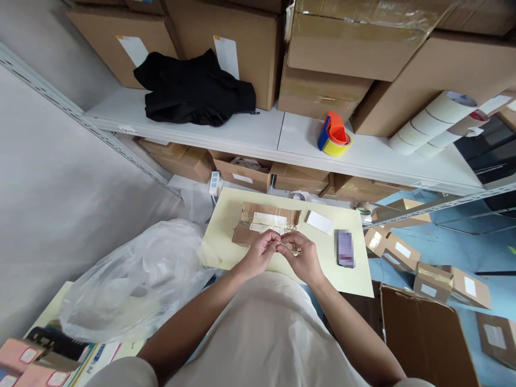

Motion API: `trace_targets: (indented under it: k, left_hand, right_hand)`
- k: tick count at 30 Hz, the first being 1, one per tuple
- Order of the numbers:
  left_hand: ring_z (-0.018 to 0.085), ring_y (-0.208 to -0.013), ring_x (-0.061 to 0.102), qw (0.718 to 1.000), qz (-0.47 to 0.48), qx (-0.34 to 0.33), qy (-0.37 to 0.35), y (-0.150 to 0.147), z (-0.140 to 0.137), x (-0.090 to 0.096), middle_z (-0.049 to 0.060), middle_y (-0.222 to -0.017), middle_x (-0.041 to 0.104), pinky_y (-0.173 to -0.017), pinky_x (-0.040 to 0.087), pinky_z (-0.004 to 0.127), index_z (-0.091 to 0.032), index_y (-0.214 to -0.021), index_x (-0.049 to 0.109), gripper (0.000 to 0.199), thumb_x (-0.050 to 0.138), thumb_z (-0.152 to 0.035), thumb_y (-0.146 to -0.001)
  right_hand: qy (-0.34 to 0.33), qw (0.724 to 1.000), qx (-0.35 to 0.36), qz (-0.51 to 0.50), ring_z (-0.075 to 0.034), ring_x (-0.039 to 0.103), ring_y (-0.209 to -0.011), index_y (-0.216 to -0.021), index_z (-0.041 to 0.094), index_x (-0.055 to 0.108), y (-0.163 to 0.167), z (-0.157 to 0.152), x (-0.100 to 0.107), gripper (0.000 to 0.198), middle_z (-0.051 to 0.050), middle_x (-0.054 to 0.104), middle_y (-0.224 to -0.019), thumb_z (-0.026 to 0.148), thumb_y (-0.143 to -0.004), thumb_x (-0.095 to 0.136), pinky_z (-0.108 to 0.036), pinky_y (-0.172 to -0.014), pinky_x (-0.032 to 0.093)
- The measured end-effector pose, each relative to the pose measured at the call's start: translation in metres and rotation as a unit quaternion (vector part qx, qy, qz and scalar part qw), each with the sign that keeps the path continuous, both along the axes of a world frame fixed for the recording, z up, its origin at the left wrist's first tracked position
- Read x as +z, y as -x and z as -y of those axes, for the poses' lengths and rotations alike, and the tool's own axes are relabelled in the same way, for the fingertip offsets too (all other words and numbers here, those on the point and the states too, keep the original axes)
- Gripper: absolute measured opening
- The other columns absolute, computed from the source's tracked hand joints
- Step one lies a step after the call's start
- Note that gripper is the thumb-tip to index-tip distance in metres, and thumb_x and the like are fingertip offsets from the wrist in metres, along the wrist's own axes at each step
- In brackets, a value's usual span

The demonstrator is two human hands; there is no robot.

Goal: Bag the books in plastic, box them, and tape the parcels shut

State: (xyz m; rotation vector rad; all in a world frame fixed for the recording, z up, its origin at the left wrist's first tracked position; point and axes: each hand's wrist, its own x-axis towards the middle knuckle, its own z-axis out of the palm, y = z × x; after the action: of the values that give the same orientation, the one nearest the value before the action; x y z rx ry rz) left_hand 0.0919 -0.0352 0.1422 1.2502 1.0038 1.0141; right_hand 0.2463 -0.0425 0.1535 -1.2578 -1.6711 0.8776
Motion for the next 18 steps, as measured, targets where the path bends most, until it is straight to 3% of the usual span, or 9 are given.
trace_targets:
  k: [4,8,13,18]
  left_hand:
    - [0.015,-0.072,0.048,0.996,-0.075,-0.015,-0.048,0.005,0.003,0.001,0.002,-0.076,0.052,-0.071,0.040,0.027,-0.021,-0.077,0.051,0.027,0.045,-0.042,-0.092]
    - [0.016,-0.073,0.052,0.992,-0.114,-0.028,-0.045,0.017,-0.001,-0.002,0.002,-0.076,0.055,-0.071,0.041,0.027,-0.021,-0.079,0.049,0.023,0.042,-0.037,-0.094]
    - [0.014,-0.060,0.051,0.978,-0.205,0.001,-0.043,0.047,-0.029,-0.001,-0.002,-0.063,0.054,-0.064,0.039,0.026,-0.022,-0.077,0.049,0.017,0.043,-0.032,-0.091]
    - [0.013,-0.053,0.049,0.952,-0.300,-0.007,-0.061,0.085,-0.065,0.002,-0.004,-0.055,0.053,-0.060,0.037,0.025,-0.023,-0.077,0.050,0.016,0.042,-0.030,-0.089]
  right_hand:
    - [0.085,0.992,0.040,-0.080,-0.020,0.069,-0.085,-0.082,0.020,0.071,-0.002,-0.006,-0.005,0.019,-0.008,0.072,-0.091,0.038,-0.083,0.065,-0.033,-0.075,0.058]
    - [0.173,0.972,0.051,-0.151,-0.019,0.069,-0.082,-0.080,0.019,0.068,-0.007,-0.013,-0.013,0.022,-0.007,0.071,-0.090,0.041,-0.080,0.067,-0.033,-0.074,0.057]
    - [0.220,0.957,-0.016,-0.187,-0.012,0.058,-0.056,-0.076,0.018,0.063,-0.025,-0.027,-0.021,0.029,0.000,0.064,-0.063,0.047,-0.078,0.068,-0.026,-0.054,0.049]
    - [0.241,0.949,-0.093,-0.178,-0.011,0.055,-0.050,-0.077,0.019,0.061,-0.060,-0.030,-0.028,0.031,0.003,0.058,-0.056,0.048,-0.074,0.071,-0.025,-0.051,0.048]
